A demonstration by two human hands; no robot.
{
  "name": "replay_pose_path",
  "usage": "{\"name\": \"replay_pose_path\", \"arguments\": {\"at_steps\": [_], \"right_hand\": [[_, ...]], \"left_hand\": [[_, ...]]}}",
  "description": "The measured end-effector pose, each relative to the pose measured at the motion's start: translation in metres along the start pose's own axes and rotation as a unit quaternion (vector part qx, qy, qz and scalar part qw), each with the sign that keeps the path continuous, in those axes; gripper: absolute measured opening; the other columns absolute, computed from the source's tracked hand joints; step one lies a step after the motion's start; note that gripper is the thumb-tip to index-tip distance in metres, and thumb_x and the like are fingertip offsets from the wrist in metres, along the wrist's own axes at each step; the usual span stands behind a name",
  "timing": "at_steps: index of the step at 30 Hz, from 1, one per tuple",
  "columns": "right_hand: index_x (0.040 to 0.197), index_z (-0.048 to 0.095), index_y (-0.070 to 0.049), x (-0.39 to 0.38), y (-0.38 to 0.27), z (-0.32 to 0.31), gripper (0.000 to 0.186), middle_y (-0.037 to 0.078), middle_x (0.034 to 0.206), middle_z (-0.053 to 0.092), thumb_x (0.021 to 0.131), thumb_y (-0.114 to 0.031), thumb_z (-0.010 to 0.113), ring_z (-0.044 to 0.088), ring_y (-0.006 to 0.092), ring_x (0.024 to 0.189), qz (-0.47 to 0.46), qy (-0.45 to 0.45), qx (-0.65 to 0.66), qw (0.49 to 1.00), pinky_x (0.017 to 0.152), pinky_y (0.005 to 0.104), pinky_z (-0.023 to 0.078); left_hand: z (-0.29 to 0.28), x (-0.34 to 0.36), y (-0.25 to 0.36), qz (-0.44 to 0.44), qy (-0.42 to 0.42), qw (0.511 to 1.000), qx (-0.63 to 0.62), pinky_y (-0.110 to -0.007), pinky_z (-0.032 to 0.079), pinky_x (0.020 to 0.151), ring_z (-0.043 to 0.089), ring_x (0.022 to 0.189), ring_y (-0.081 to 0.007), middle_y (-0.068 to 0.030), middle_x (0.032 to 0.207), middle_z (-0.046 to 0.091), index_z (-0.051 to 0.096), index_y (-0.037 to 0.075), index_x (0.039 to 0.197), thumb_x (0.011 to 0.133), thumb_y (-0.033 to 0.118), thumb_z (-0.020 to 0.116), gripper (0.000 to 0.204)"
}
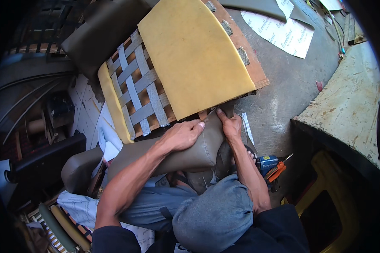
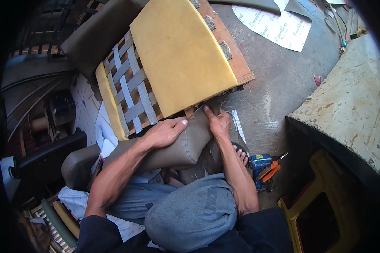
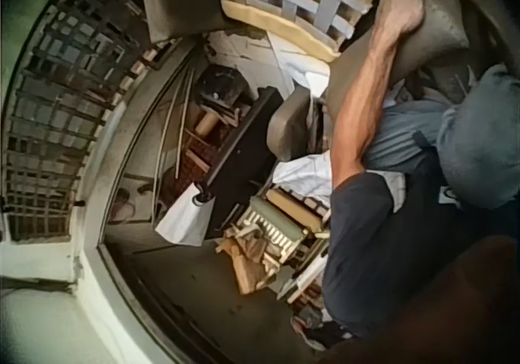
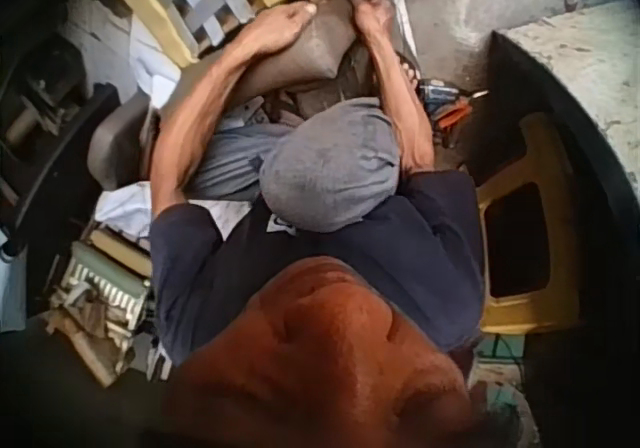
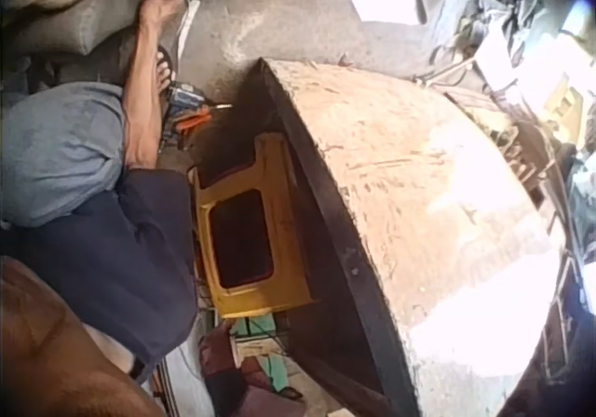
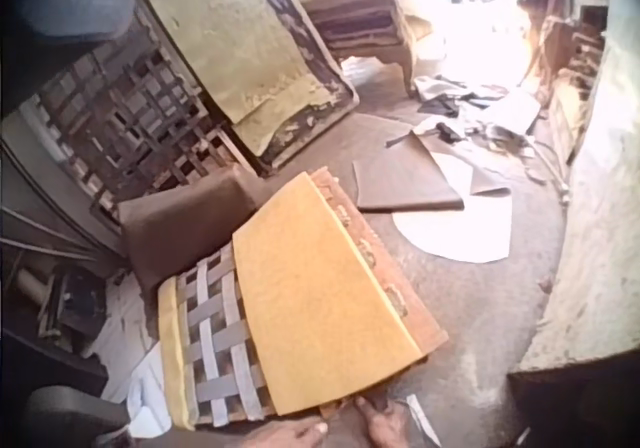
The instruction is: The person trims leather upholstery on a chair frame using scissors, stretches the cover over the foam cushion by hand, and fastens it to the frame using a pneumatic staple gun.
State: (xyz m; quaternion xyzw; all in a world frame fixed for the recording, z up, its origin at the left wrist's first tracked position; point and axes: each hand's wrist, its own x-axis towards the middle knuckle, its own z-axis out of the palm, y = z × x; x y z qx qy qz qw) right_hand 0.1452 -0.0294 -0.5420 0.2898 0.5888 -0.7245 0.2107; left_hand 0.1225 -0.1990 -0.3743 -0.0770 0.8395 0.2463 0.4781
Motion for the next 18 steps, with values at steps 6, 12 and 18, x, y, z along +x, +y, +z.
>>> {"name": "replay_pose_path", "arguments": {"at_steps": [6,12,18], "right_hand": [[0.115,0.074,0.002,0.000,-0.006,-0.022,0.044,0.010,0.105,0.077,0.088,-0.032,0.084,0.069,0.0190,0.094,-0.038,-0.134,0.011,0.990,0.088,0.0352,0.054],[0.101,0.077,-0.002,-0.018,-0.032,-0.013,0.029,0.008,0.096,0.076,0.085,-0.024,0.086,0.068,0.0169,0.087,-0.004,-0.142,-0.106,0.984,0.079,0.0319,0.053],[0.098,0.078,0.000,-0.020,-0.009,0.001,0.023,0.006,0.090,0.074,0.089,-0.020,0.084,0.066,0.0143,0.082,-0.107,-0.035,-0.043,0.993,0.077,0.0295,0.052]], "left_hand": [[-0.009,0.016,-0.026,-0.005,-0.116,0.993,-0.035,-0.038,0.041,0.114,0.057,0.136,-0.0291,-0.0190,0.148,0.059,0.043,0.012,0.159,0.113,0.047,0.032,0.059],[-0.002,0.024,-0.042,0.046,-0.103,0.992,-0.051,-0.036,0.036,0.119,0.048,0.145,-0.0285,-0.0185,0.156,0.052,0.039,0.002,0.159,0.113,0.045,0.032,0.063],[0.002,0.051,-0.050,-0.040,-0.098,0.989,-0.107,-0.041,0.043,0.111,0.061,0.128,-0.0319,-0.0235,0.142,0.062,0.057,-0.002,0.144,0.113,0.047,0.032,0.063]]}}
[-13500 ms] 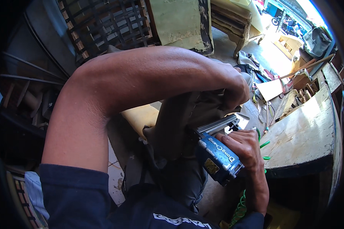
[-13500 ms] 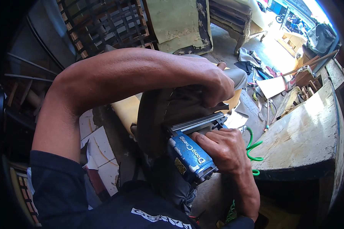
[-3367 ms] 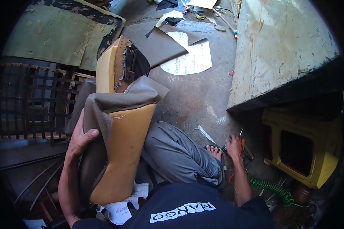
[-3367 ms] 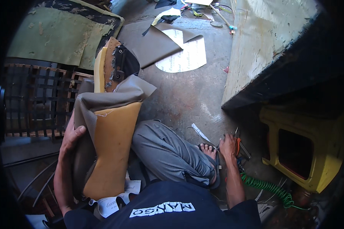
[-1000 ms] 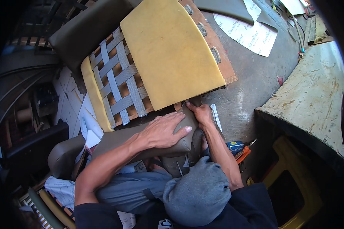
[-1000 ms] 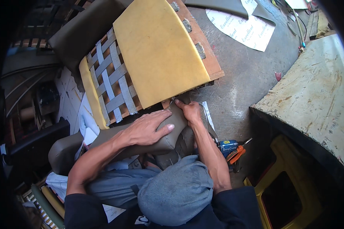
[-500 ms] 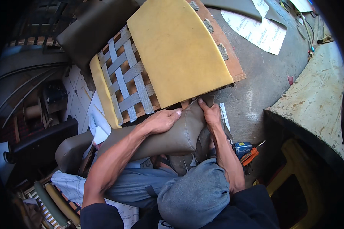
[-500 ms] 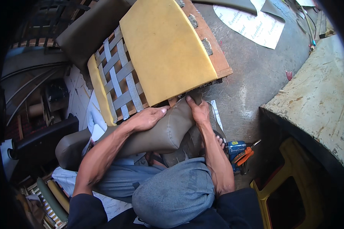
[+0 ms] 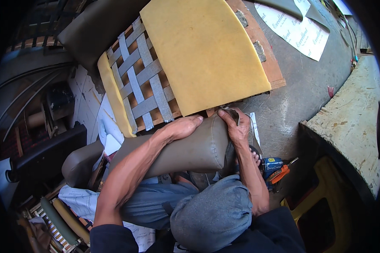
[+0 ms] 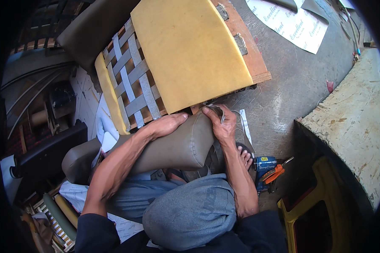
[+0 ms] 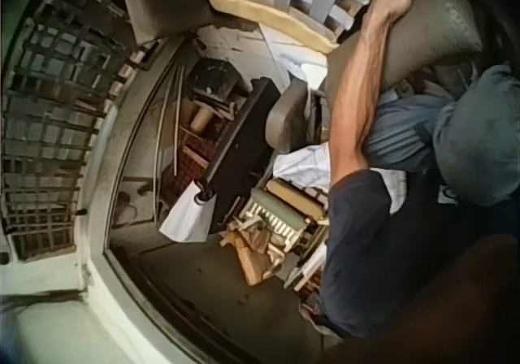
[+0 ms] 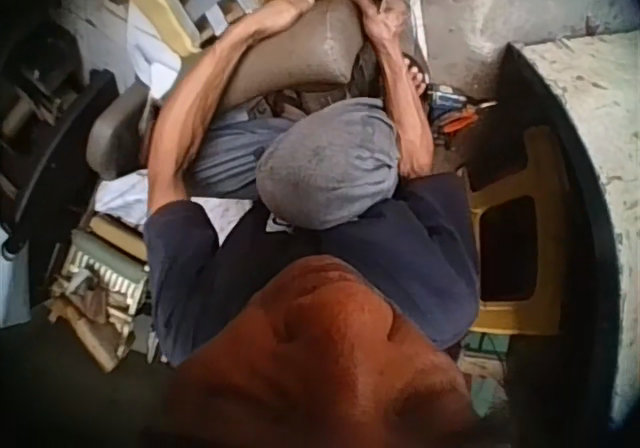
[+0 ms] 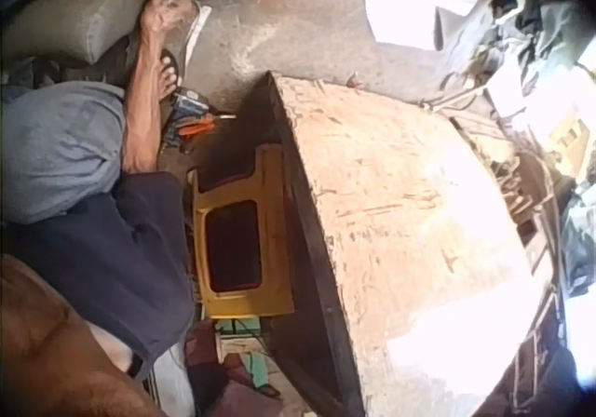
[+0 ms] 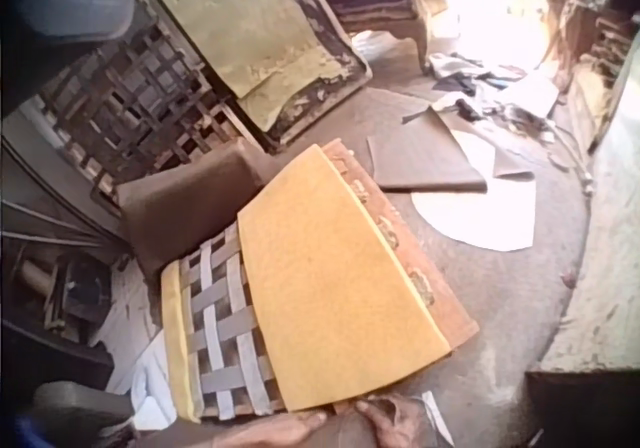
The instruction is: The person trims leather upholstery on a chair frame using scissors, stretches the cover over the foam cushion by hand, and fastens it to the frame using a pneumatic staple gun.
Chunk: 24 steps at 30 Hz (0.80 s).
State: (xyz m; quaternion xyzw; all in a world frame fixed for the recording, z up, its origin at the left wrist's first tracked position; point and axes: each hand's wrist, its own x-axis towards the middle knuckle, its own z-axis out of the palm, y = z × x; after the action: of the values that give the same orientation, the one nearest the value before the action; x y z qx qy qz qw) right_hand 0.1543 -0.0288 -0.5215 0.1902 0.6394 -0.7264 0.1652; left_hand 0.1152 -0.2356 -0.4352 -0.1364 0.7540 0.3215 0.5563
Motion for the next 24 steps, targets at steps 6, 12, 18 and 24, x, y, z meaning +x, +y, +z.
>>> {"name": "replay_pose_path", "arguments": {"at_steps": [6,12,18,24], "right_hand": [[0.105,0.078,0.001,0.008,-0.004,0.012,0.025,0.009,0.098,0.077,0.090,-0.019,0.082,0.068,0.0145,0.089,0.077,-0.004,0.026,0.997,0.081,0.0299,0.053],[0.111,0.078,0.001,0.022,0.004,0.005,0.029,0.007,0.100,0.077,0.092,-0.020,0.080,0.067,0.0145,0.089,0.137,0.001,0.060,0.989,0.082,0.0309,0.053],[0.114,0.078,0.000,0.029,0.012,0.008,0.042,0.019,0.106,0.079,0.090,-0.035,0.080,0.075,0.0232,0.095,0.120,0.004,-0.061,0.991,0.086,0.0357,0.056],[0.093,0.080,0.003,0.038,0.003,0.007,0.051,0.027,0.087,0.076,0.083,-0.047,0.083,0.077,0.0361,0.081,0.171,0.013,-0.243,0.955,0.076,0.0450,0.056]], "left_hand": [[-0.005,0.016,-0.020,-0.017,-0.008,0.999,0.029,-0.041,0.045,0.107,0.063,0.125,-0.0338,-0.0273,0.135,0.066,0.064,-0.005,0.134,0.111,0.052,0.034,0.068],[-0.002,0.012,0.000,-0.025,0.023,0.998,0.047,-0.043,0.045,0.107,0.064,0.124,-0.0355,-0.0283,0.132,0.067,0.065,-0.005,0.133,0.110,0.052,0.035,0.069],[0.004,-0.045,0.055,0.076,0.147,0.973,0.158,-0.049,0.051,0.098,0.067,0.112,-0.0435,-0.0219,0.121,0.072,0.072,0.000,0.119,0.105,0.032,0.051,0.040],[0.018,-0.021,0.075,0.241,0.075,0.910,0.328,-0.049,0.049,0.103,0.065,0.117,-0.0420,-0.0221,0.119,0.072,0.072,-0.001,0.115,0.104,0.027,0.049,0.038]]}}
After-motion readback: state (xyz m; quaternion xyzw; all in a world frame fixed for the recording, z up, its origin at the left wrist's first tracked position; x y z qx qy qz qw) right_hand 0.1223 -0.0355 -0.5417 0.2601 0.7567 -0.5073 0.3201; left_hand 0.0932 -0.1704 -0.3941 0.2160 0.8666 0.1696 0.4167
